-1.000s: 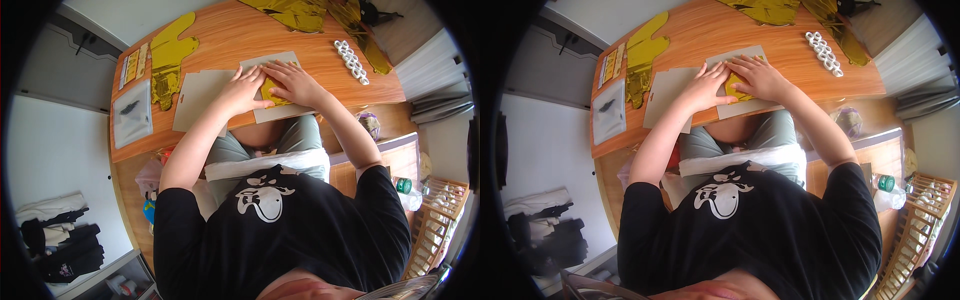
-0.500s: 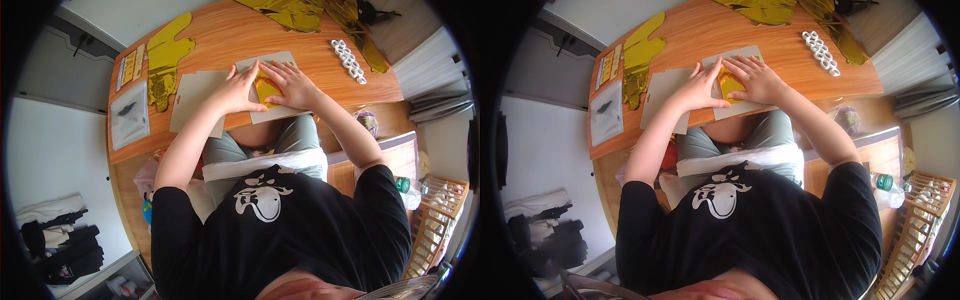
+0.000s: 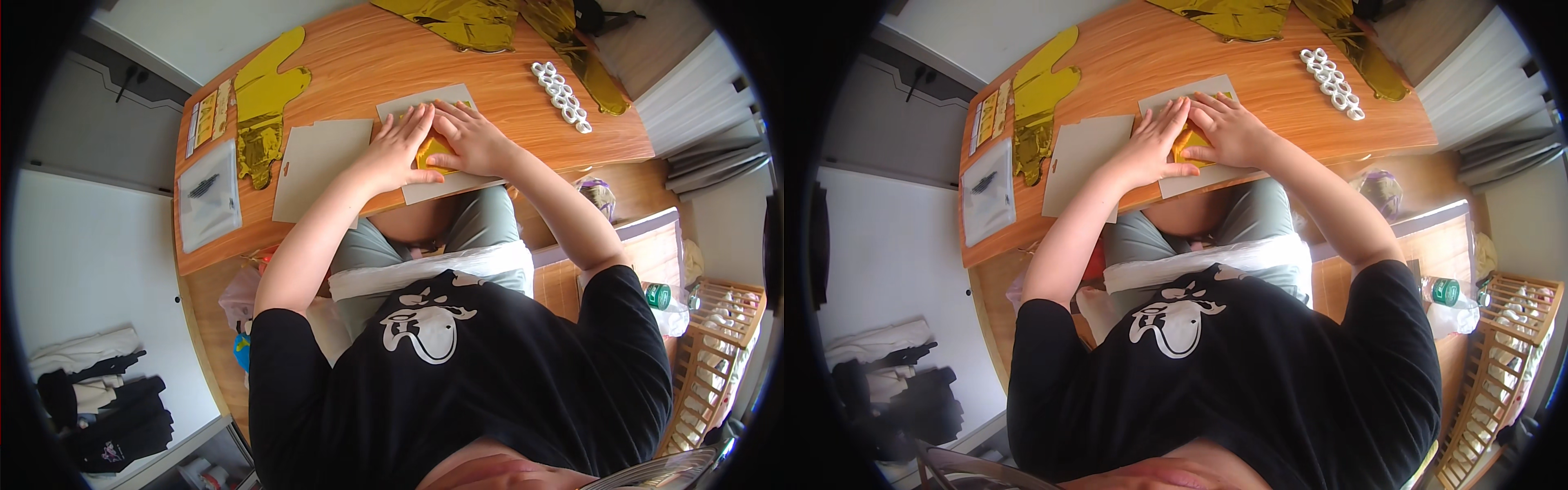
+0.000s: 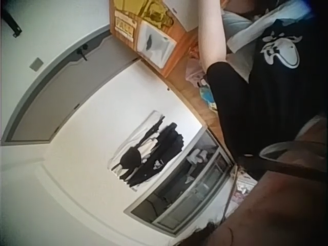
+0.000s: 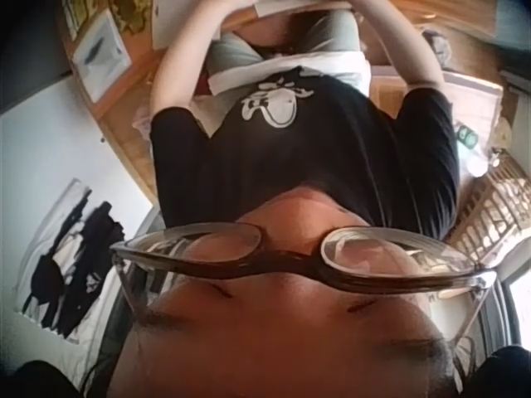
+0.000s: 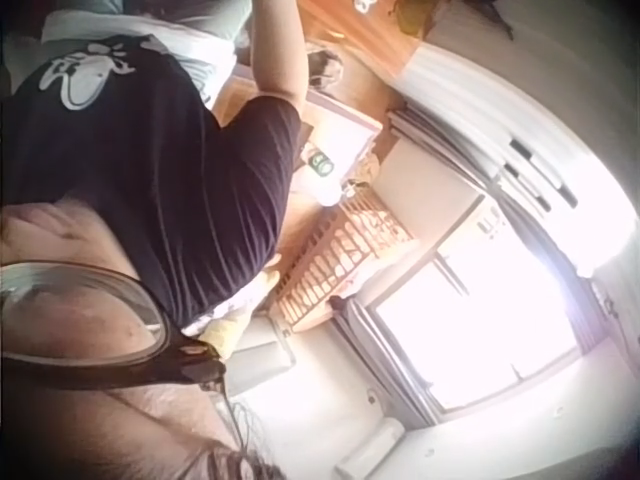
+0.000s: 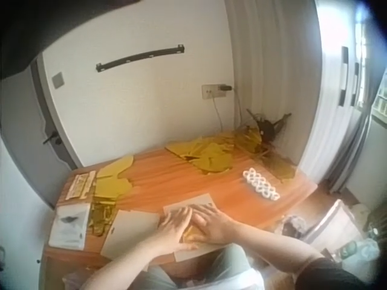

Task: Folding gold foil sheets and placing them into plastic packaging sleeves with cardboard backings.

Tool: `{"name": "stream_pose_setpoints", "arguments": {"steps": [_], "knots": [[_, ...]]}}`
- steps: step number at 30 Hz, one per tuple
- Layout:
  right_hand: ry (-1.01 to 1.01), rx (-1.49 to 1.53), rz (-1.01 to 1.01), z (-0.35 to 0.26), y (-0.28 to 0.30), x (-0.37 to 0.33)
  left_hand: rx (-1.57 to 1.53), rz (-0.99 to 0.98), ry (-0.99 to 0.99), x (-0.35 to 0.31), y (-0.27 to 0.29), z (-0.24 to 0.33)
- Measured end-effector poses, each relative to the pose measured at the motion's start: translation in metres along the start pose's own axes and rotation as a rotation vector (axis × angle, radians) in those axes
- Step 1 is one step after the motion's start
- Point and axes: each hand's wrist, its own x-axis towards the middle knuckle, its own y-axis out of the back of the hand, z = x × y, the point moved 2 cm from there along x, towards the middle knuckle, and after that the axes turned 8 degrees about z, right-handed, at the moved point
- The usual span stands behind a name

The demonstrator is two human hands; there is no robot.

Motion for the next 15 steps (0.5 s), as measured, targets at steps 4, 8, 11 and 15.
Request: {"name": "stream_pose_setpoints", "arguments": {"steps": [4, 8, 11, 15], "knots": [[-0.037, 0.136, -0.072, 0.016, -0.001, 0.004, 0.082, -0.073, 0.000, 0.004, 0.000, 0.002], [-0.080, 0.240, -0.321, 0.018, 0.019, 0.014, 0.095, -0.095, 0.008, 0.002, 0.002, 0.002], [-0.028, 0.280, -0.361, 0.021, 0.020, 0.014, 0.103, -0.098, 0.014, 0.003, 0.002, 0.003], [-0.084, 0.309, -0.241, 0.021, 0.010, 0.011, 0.101, -0.108, 0.025, 0.005, 0.002, 0.004]]}}
